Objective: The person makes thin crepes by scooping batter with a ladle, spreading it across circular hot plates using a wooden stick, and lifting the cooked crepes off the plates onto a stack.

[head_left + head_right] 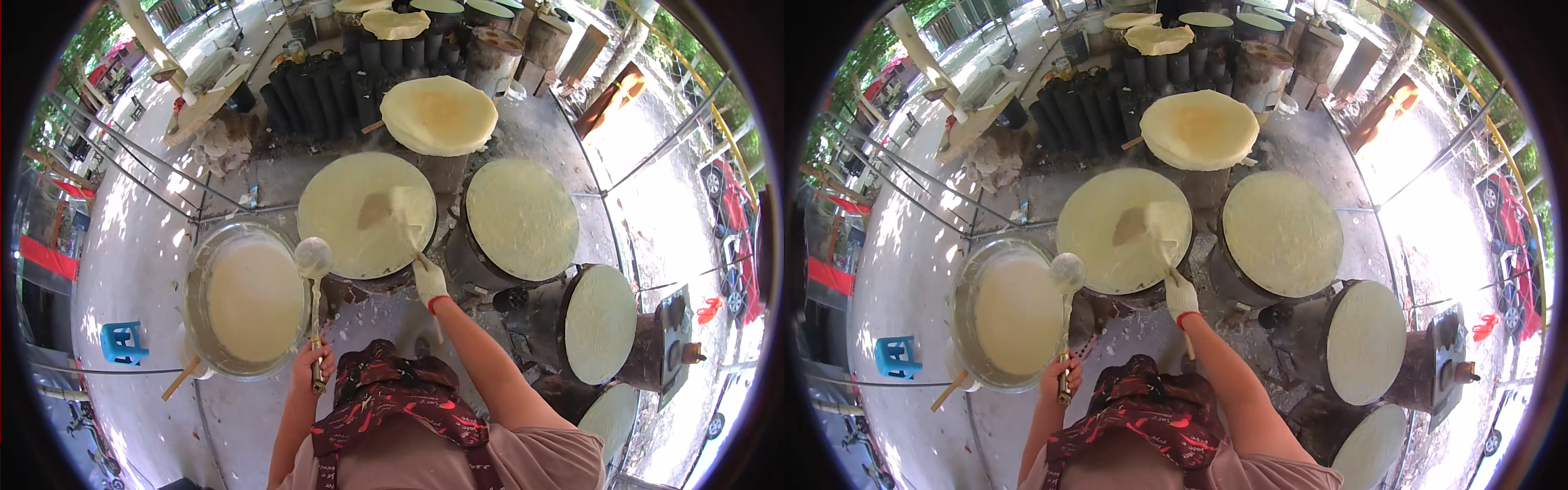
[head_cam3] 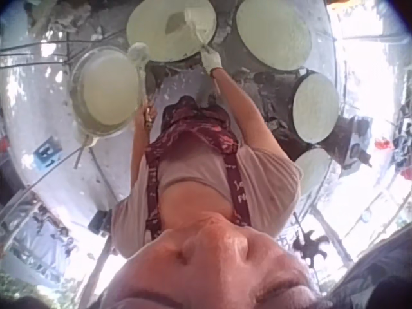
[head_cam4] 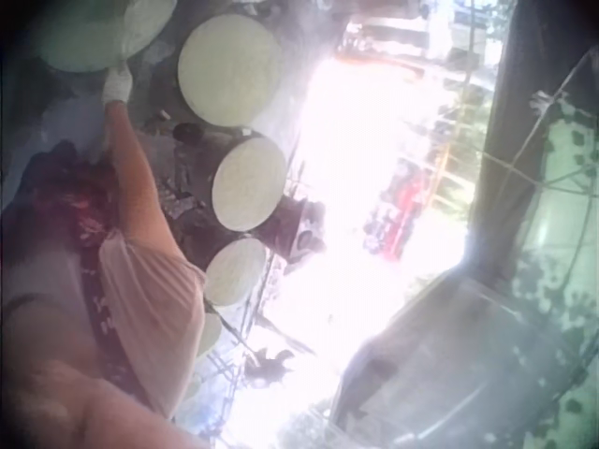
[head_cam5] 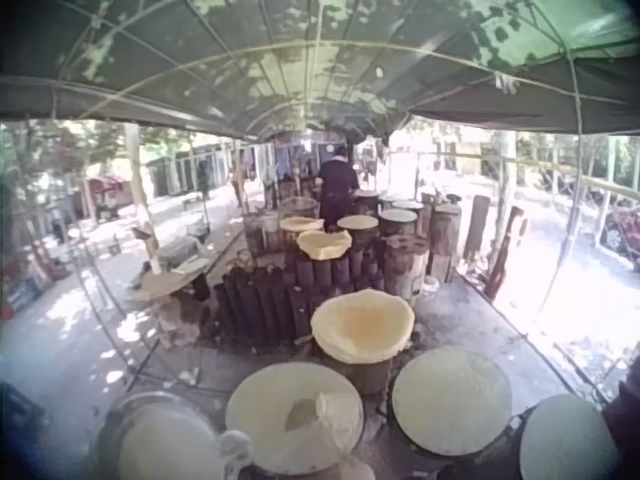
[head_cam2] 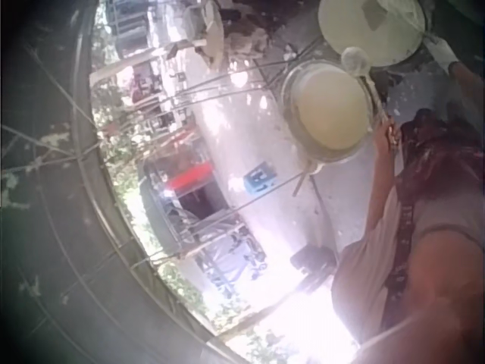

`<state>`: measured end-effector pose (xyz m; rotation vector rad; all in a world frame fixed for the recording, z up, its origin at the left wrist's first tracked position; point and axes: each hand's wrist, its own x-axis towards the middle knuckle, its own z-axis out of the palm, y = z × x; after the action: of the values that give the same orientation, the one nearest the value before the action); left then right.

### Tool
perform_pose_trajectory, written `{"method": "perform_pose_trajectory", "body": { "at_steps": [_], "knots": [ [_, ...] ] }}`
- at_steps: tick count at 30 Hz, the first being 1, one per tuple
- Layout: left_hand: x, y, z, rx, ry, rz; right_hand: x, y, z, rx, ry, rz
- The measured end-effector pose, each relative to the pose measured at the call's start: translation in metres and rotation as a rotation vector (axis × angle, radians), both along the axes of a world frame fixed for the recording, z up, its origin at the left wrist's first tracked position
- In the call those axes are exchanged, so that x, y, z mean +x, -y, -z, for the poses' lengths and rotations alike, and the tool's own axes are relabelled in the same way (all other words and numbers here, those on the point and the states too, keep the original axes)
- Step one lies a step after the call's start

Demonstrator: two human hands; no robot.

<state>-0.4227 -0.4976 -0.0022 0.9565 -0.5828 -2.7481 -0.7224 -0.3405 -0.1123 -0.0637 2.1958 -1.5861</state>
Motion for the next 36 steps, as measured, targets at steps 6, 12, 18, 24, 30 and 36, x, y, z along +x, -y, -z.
{"method": "perform_pose_trajectory", "body": {
  "at_steps": [6, 12, 18, 24, 30, 36],
  "knots": [
    [-0.017, -0.009, -0.007, -0.019, 0.039, 0.021, -0.032, -0.018, -0.013, 0.002, -0.025, 0.044],
    [-0.033, -0.036, -0.018, 0.001, 0.077, 0.028, -0.072, -0.002, -0.026, 0.189, -0.183, -0.444],
    [-0.037, -0.067, -0.014, 0.082, 0.136, -0.034, -0.085, -0.021, 0.002, 0.123, -0.202, -0.434],
    [-0.038, -0.061, -0.001, -0.028, 0.185, 0.049, -0.116, -0.007, -0.01, 0.039, -0.081, -0.554],
    [-0.084, -0.032, -0.009, -0.42, 0.447, 0.176, -0.071, -0.036, -0.005, 0.076, -0.018, -0.666],
    [-0.107, -0.019, 0.023, -0.803, 0.554, 0.311, 0.04, -0.059, -0.008, -0.152, 0.499, 0.048]
  ]
}}
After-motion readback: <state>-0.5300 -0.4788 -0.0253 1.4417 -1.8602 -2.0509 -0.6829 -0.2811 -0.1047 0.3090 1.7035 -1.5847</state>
